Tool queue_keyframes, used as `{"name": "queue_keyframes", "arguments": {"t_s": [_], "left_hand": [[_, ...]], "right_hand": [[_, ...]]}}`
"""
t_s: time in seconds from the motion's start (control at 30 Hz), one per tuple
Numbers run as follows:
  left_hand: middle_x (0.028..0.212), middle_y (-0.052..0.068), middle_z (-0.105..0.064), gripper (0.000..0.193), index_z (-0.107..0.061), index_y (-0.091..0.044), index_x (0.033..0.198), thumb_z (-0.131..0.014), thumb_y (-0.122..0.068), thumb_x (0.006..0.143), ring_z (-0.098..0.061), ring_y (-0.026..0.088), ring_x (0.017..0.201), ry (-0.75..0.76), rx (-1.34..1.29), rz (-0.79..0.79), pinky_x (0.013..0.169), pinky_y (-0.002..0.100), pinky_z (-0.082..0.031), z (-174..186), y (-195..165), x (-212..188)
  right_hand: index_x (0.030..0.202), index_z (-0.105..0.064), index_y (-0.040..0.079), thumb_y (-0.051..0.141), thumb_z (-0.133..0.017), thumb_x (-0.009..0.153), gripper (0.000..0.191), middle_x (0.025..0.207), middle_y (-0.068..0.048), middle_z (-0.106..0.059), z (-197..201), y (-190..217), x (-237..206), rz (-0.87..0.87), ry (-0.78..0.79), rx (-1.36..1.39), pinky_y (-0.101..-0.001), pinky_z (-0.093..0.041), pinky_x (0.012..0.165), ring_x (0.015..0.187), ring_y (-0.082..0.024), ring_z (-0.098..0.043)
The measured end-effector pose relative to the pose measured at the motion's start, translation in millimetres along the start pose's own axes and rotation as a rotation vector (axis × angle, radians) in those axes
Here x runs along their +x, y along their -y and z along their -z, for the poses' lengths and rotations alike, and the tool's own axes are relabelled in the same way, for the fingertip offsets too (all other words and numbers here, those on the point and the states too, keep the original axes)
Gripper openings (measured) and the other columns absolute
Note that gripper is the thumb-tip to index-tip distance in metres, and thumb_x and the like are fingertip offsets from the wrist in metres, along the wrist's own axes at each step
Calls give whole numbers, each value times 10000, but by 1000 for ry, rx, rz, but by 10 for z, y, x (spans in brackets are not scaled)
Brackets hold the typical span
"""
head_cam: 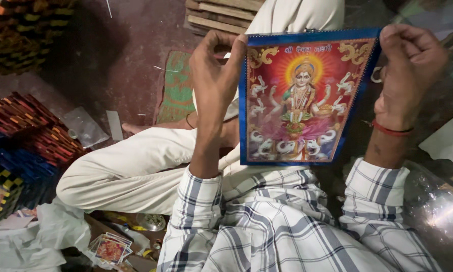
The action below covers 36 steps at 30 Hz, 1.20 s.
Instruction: The person sits cross-legged on the floor with a framed religious poster board on their lap and presses blue satin ribbon along the board's edges, working around the border by hand. They set the finished board aside, pick up another board, and begin pressing yellow ribbon trim along its top edge.
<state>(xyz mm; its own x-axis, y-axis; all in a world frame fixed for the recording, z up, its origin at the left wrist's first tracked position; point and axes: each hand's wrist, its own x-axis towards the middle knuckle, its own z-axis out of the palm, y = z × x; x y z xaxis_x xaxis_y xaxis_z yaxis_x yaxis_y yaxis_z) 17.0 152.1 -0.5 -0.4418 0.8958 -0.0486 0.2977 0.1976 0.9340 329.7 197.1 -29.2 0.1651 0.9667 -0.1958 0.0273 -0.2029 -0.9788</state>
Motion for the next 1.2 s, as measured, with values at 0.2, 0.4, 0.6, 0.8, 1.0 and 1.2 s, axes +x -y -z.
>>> {"name": "queue_keyframes", "arguments": {"t_s": [0.2,0.4,0.6,0.8,1.0,1.2], "left_hand": [[825,77,-750,239,-685,18,909,-725,-205,988,-712,135,755,-54,-59,1,773,295,-597,-41,-51,-94],[859,78,-742,201,-671,13,929,-709,-171,999,-703,123,779,-96,-154,6,760,278,-614,-120,-74,-151],[860,78,-735,204,-665,12,941,-703,-174,1015,-680,114,778,-70,-194,-6,743,277,-596,-101,-67,-166],[829,59,-738,204,-678,8,916,-720,-171,1004,-678,96,762,-46,-159,-2,737,264,-596,-70,-25,-107],[806,42,-725,205,-665,3,880,-754,-164,957,-672,77,726,-59,-179,68,688,248,-575,-120,118,-74],[915,7,-689,210,-632,-8,1008,-789,-119,923,-651,72,844,14,-525,49,792,236,-559,-106,356,1]], "right_hand": [[1071,-677,-24,88,-817,1016,188,893,-26,-692,-73,67,-3,6,-54,-30,-164,-308,546,681,-14,-534],[1131,-671,-44,59,-804,1077,177,949,-55,-720,-156,170,-43,52,-23,-48,-158,-406,660,766,-33,-618],[1066,-668,-19,77,-786,1021,158,921,-37,-717,-154,166,-50,65,-40,-96,-148,-401,620,720,-20,-605],[1104,-669,-33,51,-803,1060,165,901,-44,-694,-175,193,-46,42,-33,-56,-155,-354,587,681,-23,-561],[1022,-662,37,99,-792,990,148,879,9,-692,-185,243,-57,-25,-50,-54,-161,-298,514,593,4,-501],[1154,-694,0,53,-820,1103,145,948,-36,-718,-38,50,1,-2,29,6,-165,-312,508,604,-22,-524]]}}
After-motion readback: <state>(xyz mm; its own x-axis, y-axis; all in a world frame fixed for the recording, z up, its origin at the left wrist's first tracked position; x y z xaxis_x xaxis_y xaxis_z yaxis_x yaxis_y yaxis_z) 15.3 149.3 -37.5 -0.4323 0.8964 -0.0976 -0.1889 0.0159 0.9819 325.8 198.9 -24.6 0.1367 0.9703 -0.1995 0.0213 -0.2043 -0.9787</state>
